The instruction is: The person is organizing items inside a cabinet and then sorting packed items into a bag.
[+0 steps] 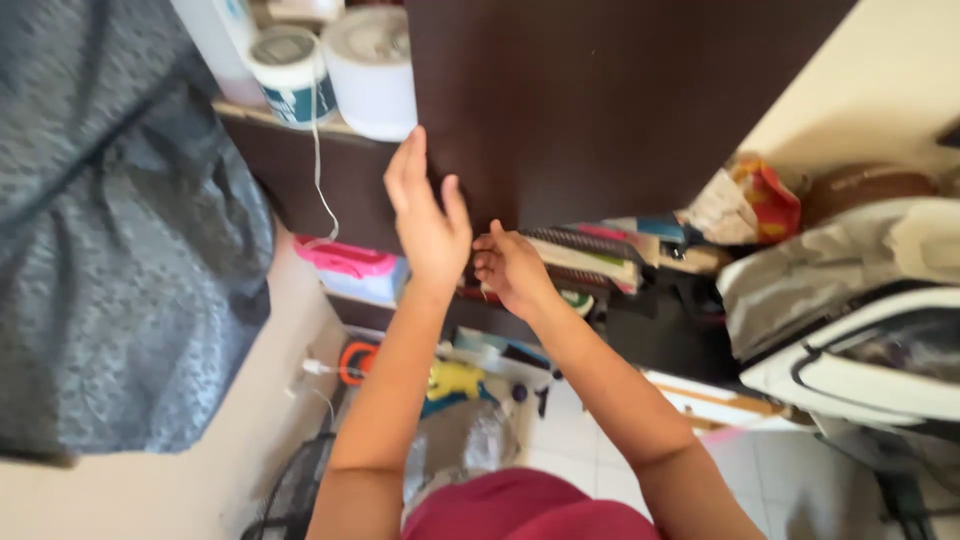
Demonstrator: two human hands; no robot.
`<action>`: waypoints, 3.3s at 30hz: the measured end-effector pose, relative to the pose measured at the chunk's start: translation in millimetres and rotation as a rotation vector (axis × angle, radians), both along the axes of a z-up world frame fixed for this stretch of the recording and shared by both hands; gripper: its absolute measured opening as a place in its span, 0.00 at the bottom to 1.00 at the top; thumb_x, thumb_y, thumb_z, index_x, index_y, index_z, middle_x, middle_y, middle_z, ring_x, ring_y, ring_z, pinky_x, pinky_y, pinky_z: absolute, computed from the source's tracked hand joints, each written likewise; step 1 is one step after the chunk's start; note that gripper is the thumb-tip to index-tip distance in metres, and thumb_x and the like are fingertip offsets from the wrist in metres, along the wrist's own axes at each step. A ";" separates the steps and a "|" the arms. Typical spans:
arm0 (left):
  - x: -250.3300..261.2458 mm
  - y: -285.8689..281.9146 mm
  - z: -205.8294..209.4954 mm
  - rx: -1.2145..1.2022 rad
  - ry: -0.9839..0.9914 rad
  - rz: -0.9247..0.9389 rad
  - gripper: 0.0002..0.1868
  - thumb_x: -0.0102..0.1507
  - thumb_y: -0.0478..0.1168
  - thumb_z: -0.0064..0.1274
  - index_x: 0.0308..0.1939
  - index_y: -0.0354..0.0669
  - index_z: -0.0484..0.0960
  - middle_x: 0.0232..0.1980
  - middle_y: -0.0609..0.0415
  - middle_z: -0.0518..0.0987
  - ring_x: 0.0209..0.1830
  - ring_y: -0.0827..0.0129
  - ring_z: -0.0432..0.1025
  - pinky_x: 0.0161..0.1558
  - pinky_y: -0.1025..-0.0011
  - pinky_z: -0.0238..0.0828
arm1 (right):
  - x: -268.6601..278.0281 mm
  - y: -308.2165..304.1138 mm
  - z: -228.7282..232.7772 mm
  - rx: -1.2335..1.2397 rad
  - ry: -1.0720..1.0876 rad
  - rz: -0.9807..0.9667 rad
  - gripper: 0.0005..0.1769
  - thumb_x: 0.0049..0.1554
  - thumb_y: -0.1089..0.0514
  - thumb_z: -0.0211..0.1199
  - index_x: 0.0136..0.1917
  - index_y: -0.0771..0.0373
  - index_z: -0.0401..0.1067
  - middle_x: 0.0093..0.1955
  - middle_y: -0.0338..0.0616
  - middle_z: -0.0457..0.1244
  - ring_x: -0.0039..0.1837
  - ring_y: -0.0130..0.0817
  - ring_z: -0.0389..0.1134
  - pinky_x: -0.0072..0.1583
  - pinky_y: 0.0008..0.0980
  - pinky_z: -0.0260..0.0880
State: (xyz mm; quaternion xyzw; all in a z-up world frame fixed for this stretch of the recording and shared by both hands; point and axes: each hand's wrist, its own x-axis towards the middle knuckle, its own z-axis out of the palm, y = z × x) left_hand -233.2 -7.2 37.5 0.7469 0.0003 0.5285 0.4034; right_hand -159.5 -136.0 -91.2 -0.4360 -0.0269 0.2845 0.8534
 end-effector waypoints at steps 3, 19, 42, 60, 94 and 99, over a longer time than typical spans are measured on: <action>33.4 6.4 15.0 -0.030 0.013 -0.118 0.40 0.67 0.35 0.56 0.81 0.40 0.55 0.77 0.35 0.61 0.76 0.41 0.63 0.73 0.60 0.64 | 36.5 13.8 5.0 0.139 0.090 0.040 0.11 0.65 0.50 0.58 0.52 0.59 0.70 0.47 0.39 0.68 0.46 0.32 0.68 0.50 0.34 0.68; 74.9 -66.6 -69.4 0.296 0.091 -0.615 0.30 0.63 0.39 0.57 0.69 0.38 0.70 0.75 0.43 0.62 0.81 0.43 0.53 0.83 0.43 0.42 | 10.4 -122.7 -2.5 0.345 -0.117 -0.397 0.25 0.66 0.52 0.57 0.74 0.63 0.66 0.55 0.43 0.70 0.50 0.33 0.71 0.58 0.36 0.70; 127.7 -568.5 -195.5 -0.204 0.614 -0.961 0.12 0.74 0.38 0.48 0.59 0.36 0.72 0.56 0.46 0.73 0.52 0.62 0.72 0.55 0.67 0.72 | -32.8 -588.8 40.8 -1.622 -0.991 -0.962 0.25 0.57 0.67 0.67 0.66 0.54 0.75 0.77 0.55 0.55 0.79 0.57 0.53 0.79 0.56 0.52; 131.3 -540.0 -218.4 -0.158 1.031 -1.025 0.11 0.68 0.40 0.56 0.37 0.35 0.77 0.34 0.52 0.73 0.29 0.70 0.70 0.33 0.71 0.67 | -22.3 -636.0 18.7 -1.913 -1.157 -0.918 0.24 0.50 0.63 0.78 0.55 0.52 0.70 0.56 0.41 0.60 0.67 0.46 0.60 0.78 0.65 0.46; 206.5 -750.8 -197.5 0.948 0.450 -0.912 0.45 0.56 0.51 0.63 0.74 0.45 0.62 0.59 0.42 0.77 0.57 0.45 0.72 0.56 0.50 0.68 | -90.0 -624.6 112.5 -1.824 -0.862 -0.430 0.12 0.52 0.50 0.69 0.38 0.55 0.69 0.39 0.39 0.59 0.46 0.44 0.60 0.55 0.45 0.56; 183.6 -738.8 -176.9 1.008 0.454 -0.901 0.15 0.63 0.35 0.55 0.54 0.43 0.78 0.48 0.46 0.83 0.44 0.54 0.80 0.44 0.58 0.77 | -89.2 -630.7 104.6 -1.792 -0.929 -0.476 0.13 0.52 0.49 0.69 0.39 0.55 0.68 0.39 0.40 0.58 0.46 0.43 0.59 0.55 0.45 0.55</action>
